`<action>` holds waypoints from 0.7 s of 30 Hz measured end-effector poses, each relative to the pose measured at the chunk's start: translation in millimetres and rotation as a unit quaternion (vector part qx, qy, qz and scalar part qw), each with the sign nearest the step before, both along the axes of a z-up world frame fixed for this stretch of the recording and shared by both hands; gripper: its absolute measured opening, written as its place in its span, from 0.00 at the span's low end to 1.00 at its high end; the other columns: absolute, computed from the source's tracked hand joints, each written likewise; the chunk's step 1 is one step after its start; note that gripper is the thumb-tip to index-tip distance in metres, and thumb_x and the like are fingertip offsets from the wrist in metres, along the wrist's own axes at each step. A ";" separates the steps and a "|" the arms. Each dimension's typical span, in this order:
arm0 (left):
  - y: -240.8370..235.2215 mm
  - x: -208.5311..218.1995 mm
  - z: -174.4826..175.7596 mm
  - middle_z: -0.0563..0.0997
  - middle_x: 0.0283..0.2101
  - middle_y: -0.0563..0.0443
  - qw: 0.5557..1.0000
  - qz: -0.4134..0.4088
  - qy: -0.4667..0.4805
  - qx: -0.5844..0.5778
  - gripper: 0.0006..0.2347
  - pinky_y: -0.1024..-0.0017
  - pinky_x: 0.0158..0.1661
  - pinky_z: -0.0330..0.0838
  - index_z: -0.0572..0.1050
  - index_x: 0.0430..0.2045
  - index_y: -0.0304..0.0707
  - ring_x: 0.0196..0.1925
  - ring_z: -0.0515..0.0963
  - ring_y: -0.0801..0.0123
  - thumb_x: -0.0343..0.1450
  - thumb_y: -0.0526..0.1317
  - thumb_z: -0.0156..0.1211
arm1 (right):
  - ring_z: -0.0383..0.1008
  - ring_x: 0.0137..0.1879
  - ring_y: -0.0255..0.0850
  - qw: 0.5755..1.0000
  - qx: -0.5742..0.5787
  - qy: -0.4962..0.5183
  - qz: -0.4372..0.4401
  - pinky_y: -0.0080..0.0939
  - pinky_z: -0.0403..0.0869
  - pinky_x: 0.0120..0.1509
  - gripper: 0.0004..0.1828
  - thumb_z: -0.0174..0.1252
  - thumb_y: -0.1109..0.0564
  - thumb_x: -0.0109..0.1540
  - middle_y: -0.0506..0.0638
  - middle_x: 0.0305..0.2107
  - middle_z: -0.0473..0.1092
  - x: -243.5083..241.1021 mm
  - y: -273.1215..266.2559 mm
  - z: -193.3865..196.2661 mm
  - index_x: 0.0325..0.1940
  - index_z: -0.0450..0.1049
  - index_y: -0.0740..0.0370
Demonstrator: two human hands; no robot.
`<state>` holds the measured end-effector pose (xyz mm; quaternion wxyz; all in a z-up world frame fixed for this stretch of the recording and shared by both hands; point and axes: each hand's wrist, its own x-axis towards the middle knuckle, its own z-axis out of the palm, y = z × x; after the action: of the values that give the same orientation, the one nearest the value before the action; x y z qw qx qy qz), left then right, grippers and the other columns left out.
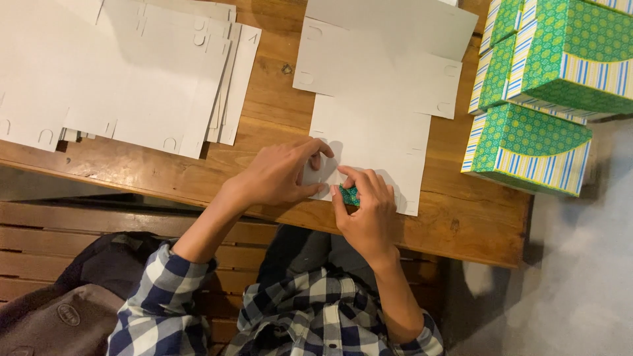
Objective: The person assembles small paper boxes by folding flat cardboard pieces and securing the flaps with patterned tape. They work on multiple units, applying tape to edges and folding the sides into shape on a wooden table.
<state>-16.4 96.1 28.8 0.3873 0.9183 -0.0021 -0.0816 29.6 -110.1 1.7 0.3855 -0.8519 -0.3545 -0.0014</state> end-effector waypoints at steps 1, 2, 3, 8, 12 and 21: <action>0.8 0.4 0.1 0.79 0.37 0.52 1.000 -0.001 0.000 0.000 0.23 0.67 0.26 0.77 0.72 0.52 0.39 0.23 0.84 0.66 0.64 0.42 0.70 | 0.68 0.35 0.41 1.000 0.000 0.000 -0.001 0.41 0.63 0.43 0.13 0.64 0.58 0.62 0.43 0.30 0.68 0.5 0.4 0.7 0.52 0.77 0.55; 1.7 1.0 0.1 0.79 0.37 0.52 1.000 -0.003 -0.001 0.002 0.25 0.67 0.26 0.77 0.72 0.53 0.38 0.23 0.84 0.66 0.62 0.42 0.72 | 0.69 0.35 0.41 1.000 -0.001 -0.002 -0.001 0.42 0.63 0.43 0.13 0.64 0.57 0.63 0.43 0.30 0.68 1.0 0.8 1.3 0.52 0.77 0.55; 1.6 0.0 -0.4 0.80 0.37 0.51 1.000 -0.006 0.001 0.004 0.26 0.67 0.26 0.77 0.72 0.53 0.38 0.23 0.84 0.66 0.61 0.43 0.73 | 0.69 0.35 0.42 1.000 -0.002 -0.001 -0.001 0.42 0.63 0.42 0.13 0.64 0.57 0.63 0.43 0.30 0.68 0.1 0.3 1.7 0.52 0.77 0.55; 0.0 -2.7 2.2 0.80 0.38 0.50 1.000 0.001 -0.001 0.003 0.27 0.68 0.26 0.77 0.72 0.52 0.37 0.24 0.84 0.65 0.60 0.44 0.74 | 0.69 0.35 0.42 1.000 0.006 -0.012 0.000 0.42 0.64 0.43 0.13 0.64 0.57 0.62 0.43 0.30 0.68 0.4 2.1 4.5 0.51 0.78 0.55; -10.1 -10.9 -5.4 0.77 0.39 0.51 0.999 0.020 -0.031 0.033 0.33 0.61 0.28 0.77 0.71 0.52 0.41 0.29 0.84 0.59 0.57 0.57 0.74 | 0.70 0.36 0.40 0.993 0.119 0.003 -0.015 0.40 0.66 0.47 0.09 0.64 0.61 0.62 0.42 0.29 0.70 -4.0 -1.0 3.4 0.46 0.80 0.54; -46.3 -35.4 -20.3 0.74 0.38 0.54 0.976 0.149 -0.150 0.053 0.25 0.63 0.41 0.71 0.74 0.41 0.47 0.42 0.80 0.55 0.59 0.59 0.72 | 0.67 0.53 0.48 0.978 0.156 -0.111 -0.082 0.46 0.64 0.64 0.15 0.69 0.61 0.58 0.52 0.47 0.68 3.0 -63.7 3.9 0.48 0.77 0.61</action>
<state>-51.8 49.8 8.5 0.3416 0.9292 0.0808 0.1159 32.6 -173.8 5.6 0.4706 -0.8019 -0.3193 -0.1831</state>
